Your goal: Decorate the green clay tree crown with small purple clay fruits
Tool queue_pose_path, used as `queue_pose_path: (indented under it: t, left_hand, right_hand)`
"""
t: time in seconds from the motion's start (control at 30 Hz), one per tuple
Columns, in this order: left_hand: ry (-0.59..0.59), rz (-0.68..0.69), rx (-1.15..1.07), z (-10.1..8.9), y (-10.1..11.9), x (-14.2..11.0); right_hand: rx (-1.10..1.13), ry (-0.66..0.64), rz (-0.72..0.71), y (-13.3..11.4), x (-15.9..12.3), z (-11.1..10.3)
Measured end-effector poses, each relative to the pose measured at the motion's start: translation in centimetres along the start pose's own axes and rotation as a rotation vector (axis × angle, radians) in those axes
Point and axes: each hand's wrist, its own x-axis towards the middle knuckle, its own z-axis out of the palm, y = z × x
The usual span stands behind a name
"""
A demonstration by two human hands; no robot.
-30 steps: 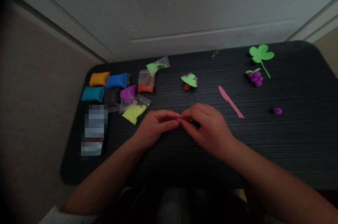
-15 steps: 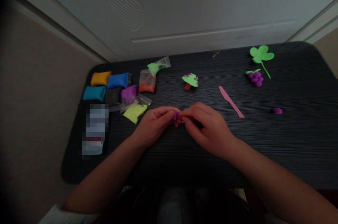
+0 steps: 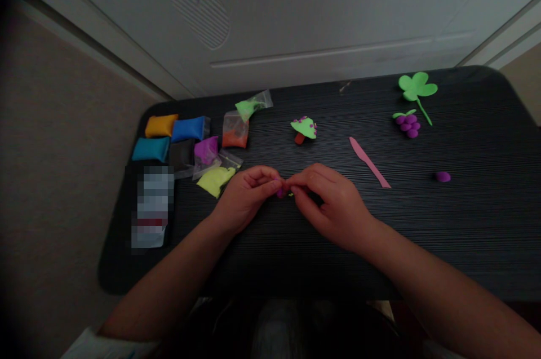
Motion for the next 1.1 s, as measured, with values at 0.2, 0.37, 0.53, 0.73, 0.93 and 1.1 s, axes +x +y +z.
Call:
queue_pose_path:
  t: [0.2, 0.37, 0.53, 0.73, 0.93, 1.1]
  left_hand:
    - [-0.023, 0.015, 0.029, 0.06, 0.07, 0.0]
    - [-0.017, 0.006, 0.012, 0.02, -0.13, -0.06]
    - [0.015, 0.06, -0.031, 0.01, -0.08, -0.14]
    - [0.033, 0.071, -0.03, 0.14, 0.17, -0.1]
    - [0.023, 0.007, 0.005, 0.01, 0.31, -0.11]
    - [0.034, 0.005, -0.01, -0.01, 0.39, -0.11]
  right_hand:
    - [0.001, -0.013, 0.004, -0.09, 0.06, -0.02]
    - [0.006, -0.018, 0.013, -0.09, 0.04, -0.06]
    - [-0.015, -0.005, 0.012, -0.03, -0.04, -0.05]
    - [-0.007, -0.001, 0.005, -0.02, -0.03, 0.0]
    - [-0.01, -0.004, 0.008, -0.09, -0.02, -0.01]
    - [-0.014, -0.011, 0.007, -0.09, -0.02, 0.05]
